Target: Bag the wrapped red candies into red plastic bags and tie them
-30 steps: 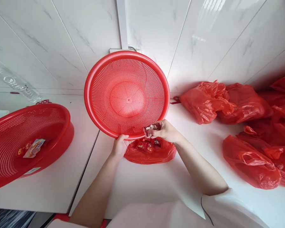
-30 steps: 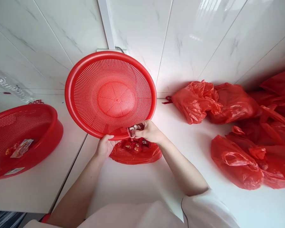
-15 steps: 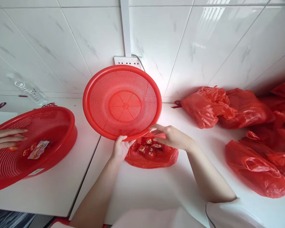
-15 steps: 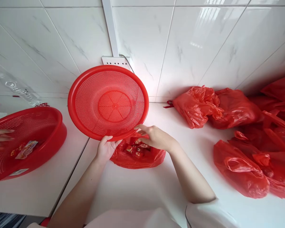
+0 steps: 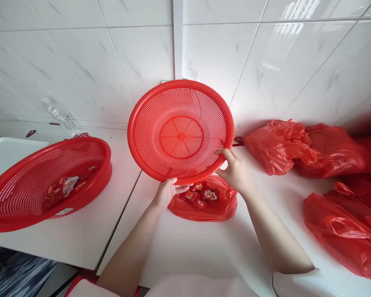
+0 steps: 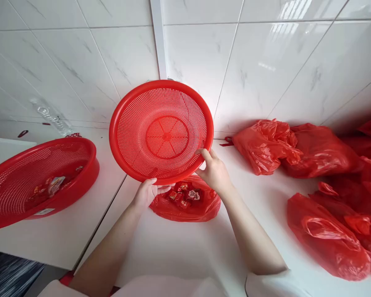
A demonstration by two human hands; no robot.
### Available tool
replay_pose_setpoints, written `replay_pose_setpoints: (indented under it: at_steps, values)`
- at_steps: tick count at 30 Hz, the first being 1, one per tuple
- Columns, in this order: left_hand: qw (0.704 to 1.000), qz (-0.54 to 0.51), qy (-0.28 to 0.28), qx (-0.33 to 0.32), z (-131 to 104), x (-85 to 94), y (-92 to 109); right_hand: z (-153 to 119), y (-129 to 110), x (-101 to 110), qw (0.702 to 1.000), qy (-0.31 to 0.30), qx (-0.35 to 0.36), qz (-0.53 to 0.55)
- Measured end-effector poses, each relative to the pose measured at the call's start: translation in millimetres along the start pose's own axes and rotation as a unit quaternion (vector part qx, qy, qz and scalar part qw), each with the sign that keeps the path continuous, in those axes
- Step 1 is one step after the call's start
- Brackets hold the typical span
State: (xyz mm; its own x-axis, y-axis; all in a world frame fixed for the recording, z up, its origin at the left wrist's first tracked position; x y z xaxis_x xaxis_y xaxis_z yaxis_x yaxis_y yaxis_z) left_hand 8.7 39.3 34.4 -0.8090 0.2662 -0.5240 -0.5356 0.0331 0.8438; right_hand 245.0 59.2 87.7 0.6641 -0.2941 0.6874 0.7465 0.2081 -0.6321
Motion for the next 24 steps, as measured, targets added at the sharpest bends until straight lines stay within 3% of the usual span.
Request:
replay_pose_setpoints:
  at_steps: [4,7,9,11,13,14,16,18,21,24]
  values:
    - [0.995,0.079,-0.029,-0.044,1.5,11.9,17.4,-0.7,-1.3,1.3,0.996,0.061,-0.015,0.056]
    - [0.966,0.233,-0.019,-0.108,-1.0,20.0,42.8,1.4,3.3,4.2,0.983,0.076,-0.063,0.153]
    - [0.897,0.397,0.07,-0.18,-5.8,27.0,65.0,3.5,7.5,7.5,0.97,0.074,-0.09,0.214]
    - [0.778,0.546,0.201,-0.237,-14.3,36.3,87.0,5.1,10.4,11.1,0.959,0.068,-0.1,0.256]
    - [0.669,0.626,0.32,-0.24,-24.5,49.7,103.3,5.5,11.6,14.2,0.953,0.061,-0.099,0.281]
    - [0.638,0.642,0.364,-0.22,-29.4,58.3,108.7,5.4,11.8,15.4,0.95,0.061,-0.097,0.289]
    - [0.623,0.632,0.43,-0.166,-38.5,78.2,114.5,4.5,11.4,16.9,0.947,0.062,-0.094,0.301]
    - [0.638,0.595,0.469,-0.135,-45.6,97.3,115.9,3.6,10.6,17.8,0.944,0.063,-0.091,0.309]
    - [0.647,0.583,0.469,-0.146,-48.8,116.9,114.4,2.2,8.5,19.5,0.948,0.067,-0.082,0.3]
    - [0.623,0.608,0.461,-0.17,-44.0,125.0,111.3,1.1,5.8,21.9,0.953,0.078,-0.074,0.283]
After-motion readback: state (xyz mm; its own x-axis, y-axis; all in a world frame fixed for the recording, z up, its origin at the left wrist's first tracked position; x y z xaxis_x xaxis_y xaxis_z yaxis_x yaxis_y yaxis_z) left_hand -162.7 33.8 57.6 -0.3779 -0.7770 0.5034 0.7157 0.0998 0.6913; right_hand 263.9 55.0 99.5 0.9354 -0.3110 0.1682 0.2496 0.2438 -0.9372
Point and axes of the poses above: each hand's wrist, its own z-axis towards the middle knuckle, its own x-axis out of the back of the hand, y = z × x, the point moved 2 cm from there along z, towards the middle knuckle, and after that the axes turned 13 degrees about -x, right-handed, at the moved point
